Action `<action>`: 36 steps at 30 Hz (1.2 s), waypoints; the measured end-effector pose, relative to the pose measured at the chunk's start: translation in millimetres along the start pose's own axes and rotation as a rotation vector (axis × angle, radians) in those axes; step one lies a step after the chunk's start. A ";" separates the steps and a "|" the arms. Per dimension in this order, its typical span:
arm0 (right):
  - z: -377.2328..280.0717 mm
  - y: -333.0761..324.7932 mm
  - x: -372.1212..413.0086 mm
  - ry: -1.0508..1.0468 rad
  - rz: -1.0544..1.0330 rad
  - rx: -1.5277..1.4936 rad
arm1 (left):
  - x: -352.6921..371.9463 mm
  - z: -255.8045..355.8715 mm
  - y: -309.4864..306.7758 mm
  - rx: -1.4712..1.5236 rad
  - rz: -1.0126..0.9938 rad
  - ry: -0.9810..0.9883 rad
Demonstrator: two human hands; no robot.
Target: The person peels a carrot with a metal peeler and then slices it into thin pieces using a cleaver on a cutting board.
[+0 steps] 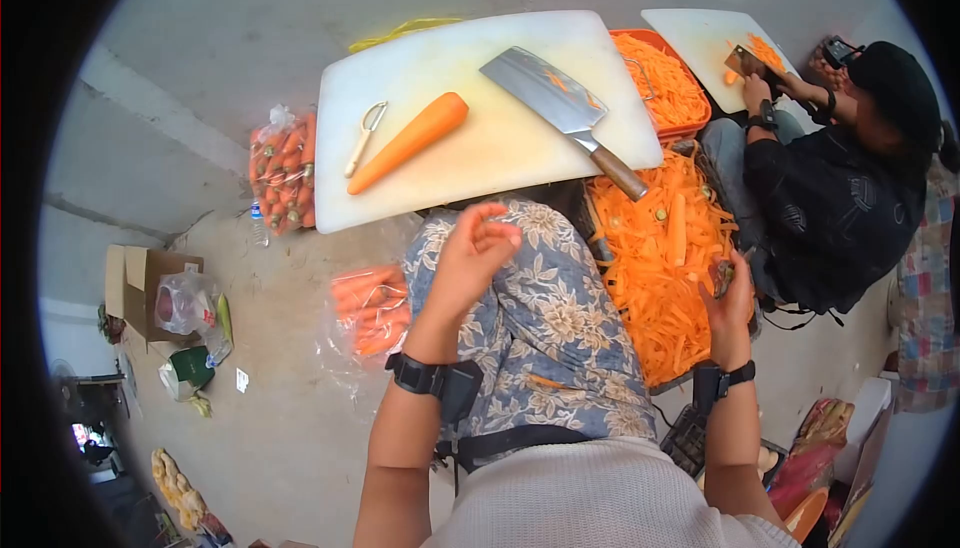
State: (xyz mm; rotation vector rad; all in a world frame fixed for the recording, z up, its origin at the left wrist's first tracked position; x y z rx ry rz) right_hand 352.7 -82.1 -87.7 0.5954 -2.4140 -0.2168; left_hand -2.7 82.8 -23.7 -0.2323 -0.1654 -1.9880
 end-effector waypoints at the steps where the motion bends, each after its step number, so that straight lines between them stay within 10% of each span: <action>1: 6.6 -3.6 4.0 0.035 -0.019 -0.019 | -7.2 2.2 -6.3 -0.003 0.004 -0.002; 9: 31.0 -11.1 26.2 0.157 -0.043 -0.045 | -95.8 44.1 -69.7 -0.982 0.616 0.445; 17: 4.4 14.4 61.4 -0.032 -0.154 0.017 | -125.1 46.6 -63.4 -1.436 0.578 0.163; 21: -7.5 27.0 77.3 -0.220 -0.225 0.177 | -89.9 46.9 -35.0 -1.274 0.508 0.303; 28: -39.1 93.5 147.9 -0.612 -0.332 0.199 | 9.7 44.8 70.5 0.043 0.015 0.384; 31: -47.8 115.6 175.4 -0.738 -0.470 0.101 | 38.5 26.5 102.0 0.061 -0.118 0.383; 36: -37.9 126.0 190.7 -0.798 -0.577 0.063 | 67.1 2.7 118.3 0.566 -0.482 -0.015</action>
Point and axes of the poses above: each hand's wrist, its own x-axis away from the middle knuckle, its own y-axis out of the palm, z = x × y, the point moved 2 cm from there along -x, towards the middle knuckle, and after that the axes turned 6 degrees about -x, right-handed, at the moved point
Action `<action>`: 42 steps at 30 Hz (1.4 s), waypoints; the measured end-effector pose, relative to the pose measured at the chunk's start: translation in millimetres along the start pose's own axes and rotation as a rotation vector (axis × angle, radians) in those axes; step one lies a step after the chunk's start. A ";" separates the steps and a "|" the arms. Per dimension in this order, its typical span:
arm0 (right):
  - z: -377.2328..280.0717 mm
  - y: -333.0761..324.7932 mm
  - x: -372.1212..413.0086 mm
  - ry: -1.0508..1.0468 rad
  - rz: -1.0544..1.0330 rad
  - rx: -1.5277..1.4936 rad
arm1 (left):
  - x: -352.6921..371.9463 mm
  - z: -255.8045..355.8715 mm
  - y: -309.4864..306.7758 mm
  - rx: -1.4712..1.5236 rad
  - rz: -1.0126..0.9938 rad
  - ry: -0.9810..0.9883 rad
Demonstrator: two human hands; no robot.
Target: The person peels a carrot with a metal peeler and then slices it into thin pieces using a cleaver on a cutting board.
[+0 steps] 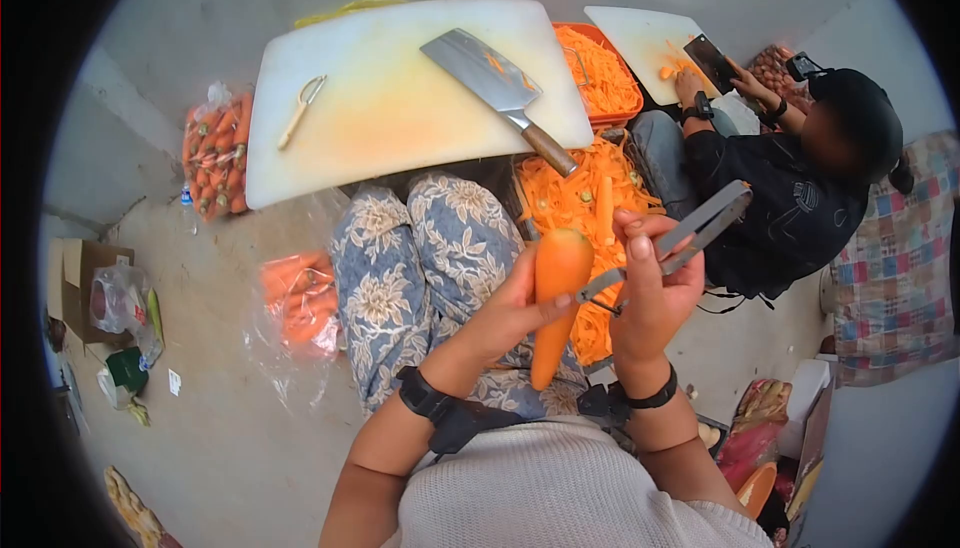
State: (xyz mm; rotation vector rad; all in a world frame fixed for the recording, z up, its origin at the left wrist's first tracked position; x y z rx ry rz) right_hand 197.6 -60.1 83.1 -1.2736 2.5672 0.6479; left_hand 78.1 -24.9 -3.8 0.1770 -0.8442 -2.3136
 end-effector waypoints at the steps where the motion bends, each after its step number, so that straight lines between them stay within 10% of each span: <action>1: 1.1 2.4 2.8 0.009 -0.008 0.005 | 4.1 -1.6 0.6 0.010 0.008 0.001; 5: 12.1 6.9 15.2 0.228 0.123 -0.132 | 14.6 4.5 -1.1 -0.196 -0.016 0.129; 18: 7.5 21.3 24.5 0.009 -0.047 -0.085 | 21.1 12.9 6.4 -0.578 0.083 0.291; 42: 41.9 9.5 29.7 0.336 -0.049 -0.008 | 19.2 -4.6 1.8 -0.319 0.217 0.114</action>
Point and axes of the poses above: each hand's wrist, its own x-axis away from the middle knuckle, its own y-axis out of the palm, z = x × y, the point moved 2 cm from there along -x, towards the middle knuckle, and after that the axes turned 6 degrees about -x, right-handed, at the moved point
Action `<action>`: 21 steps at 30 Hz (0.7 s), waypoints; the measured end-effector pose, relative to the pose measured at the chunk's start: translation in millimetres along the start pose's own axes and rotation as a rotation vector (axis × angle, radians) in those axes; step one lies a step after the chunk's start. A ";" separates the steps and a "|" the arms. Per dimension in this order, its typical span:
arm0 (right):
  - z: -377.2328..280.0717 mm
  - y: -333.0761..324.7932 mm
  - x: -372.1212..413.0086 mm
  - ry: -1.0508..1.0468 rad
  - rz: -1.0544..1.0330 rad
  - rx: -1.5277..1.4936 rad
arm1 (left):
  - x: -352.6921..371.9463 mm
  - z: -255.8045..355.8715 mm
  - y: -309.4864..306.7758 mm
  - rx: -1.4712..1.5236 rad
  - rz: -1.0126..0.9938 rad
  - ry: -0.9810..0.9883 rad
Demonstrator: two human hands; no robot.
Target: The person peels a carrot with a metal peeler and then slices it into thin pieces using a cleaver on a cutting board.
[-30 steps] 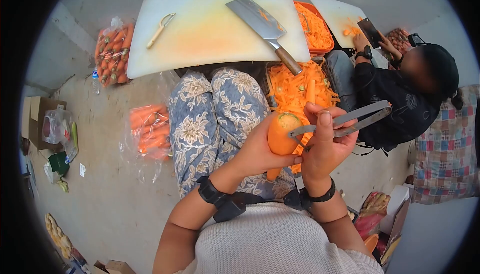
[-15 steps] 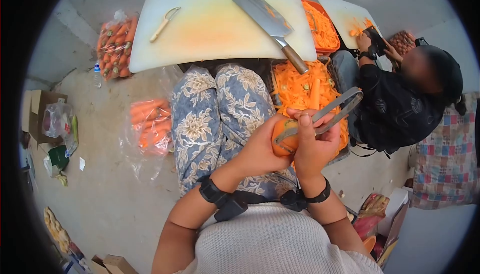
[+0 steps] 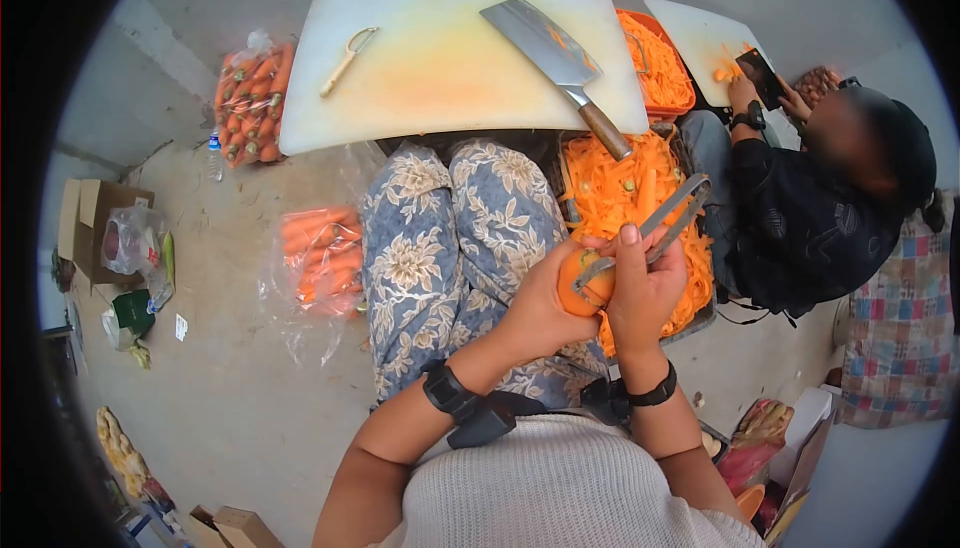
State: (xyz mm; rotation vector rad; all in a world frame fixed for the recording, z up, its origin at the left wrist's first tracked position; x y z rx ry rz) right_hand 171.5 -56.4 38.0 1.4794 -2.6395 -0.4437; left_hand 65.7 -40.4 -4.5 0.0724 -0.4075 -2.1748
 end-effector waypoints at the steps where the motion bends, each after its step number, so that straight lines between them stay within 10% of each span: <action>1: -0.2 -1.1 -1.1 0.009 0.000 -0.009 | -0.7 -0.8 1.1 0.003 -0.004 -0.004; 21: -1.1 0.0 -0.8 -0.044 0.079 -0.075 | -3.7 -0.1 5.0 -0.021 0.032 -0.005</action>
Point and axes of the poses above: each hand's wrist, its own x-axis away from the middle knuckle, its own y-axis out of the palm, z = x × y, the point moved 2 cm from there along -x, towards the middle knuckle, and after that the axes turned 6 degrees about -x, right-handed, at the moved point
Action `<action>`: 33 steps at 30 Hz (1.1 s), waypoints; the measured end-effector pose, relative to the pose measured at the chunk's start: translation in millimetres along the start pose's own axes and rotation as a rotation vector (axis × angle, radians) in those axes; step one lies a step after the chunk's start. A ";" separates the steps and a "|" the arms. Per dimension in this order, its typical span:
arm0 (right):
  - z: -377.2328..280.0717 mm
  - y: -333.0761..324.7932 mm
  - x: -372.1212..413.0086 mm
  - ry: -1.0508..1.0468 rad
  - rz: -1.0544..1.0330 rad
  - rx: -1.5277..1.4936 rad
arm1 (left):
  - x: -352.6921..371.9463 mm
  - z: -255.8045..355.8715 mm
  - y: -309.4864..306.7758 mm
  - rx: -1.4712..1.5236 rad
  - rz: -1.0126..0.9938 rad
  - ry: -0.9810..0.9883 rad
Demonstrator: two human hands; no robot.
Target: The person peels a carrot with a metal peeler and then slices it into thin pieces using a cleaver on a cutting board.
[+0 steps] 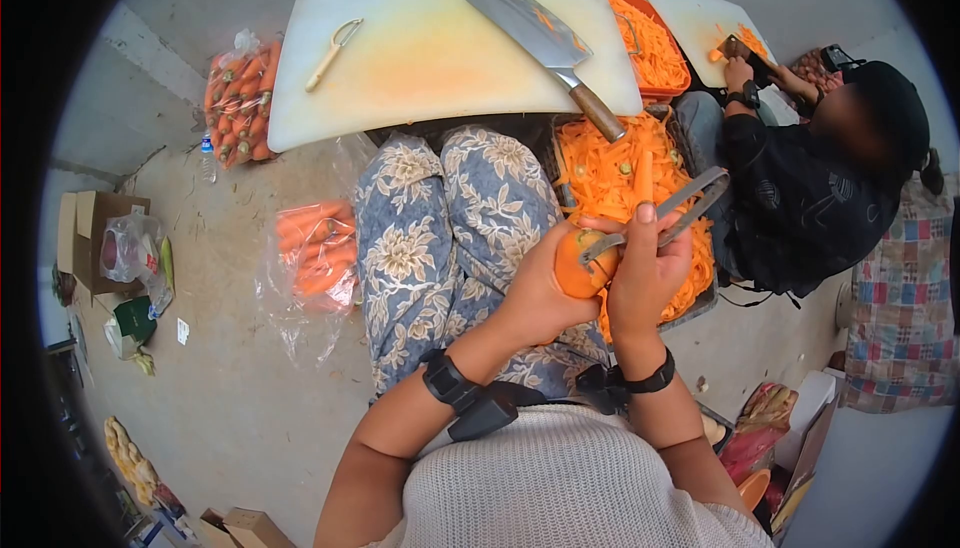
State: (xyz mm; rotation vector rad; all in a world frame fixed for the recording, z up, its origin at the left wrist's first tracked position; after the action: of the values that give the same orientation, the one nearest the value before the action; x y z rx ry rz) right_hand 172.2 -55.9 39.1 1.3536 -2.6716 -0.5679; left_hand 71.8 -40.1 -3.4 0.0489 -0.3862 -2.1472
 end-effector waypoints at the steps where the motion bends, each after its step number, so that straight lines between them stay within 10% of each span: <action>1: -1.4 1.1 1.1 -0.053 -0.001 -0.009 | 0.0 -0.5 -0.2 -0.001 0.001 -0.001; 33: -2.9 -17.2 -24.6 0.250 0.069 0.110 | 0.4 -16.2 -5.5 -0.082 -0.163 -0.017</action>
State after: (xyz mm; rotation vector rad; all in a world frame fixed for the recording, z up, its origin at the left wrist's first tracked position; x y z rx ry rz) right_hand 200.8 -46.4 37.5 1.2585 -2.5646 -0.2305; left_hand 70.2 -41.7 -20.4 0.0168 -0.3129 -2.3239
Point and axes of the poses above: each hand's wrist, its own x-axis away from the middle knuckle, its own y-axis out of the palm, z = x × y, the point moved 2 cm from there along -x, towards the middle knuckle, and after that the axes turned 6 degrees about -x, right-handed, at the moved point
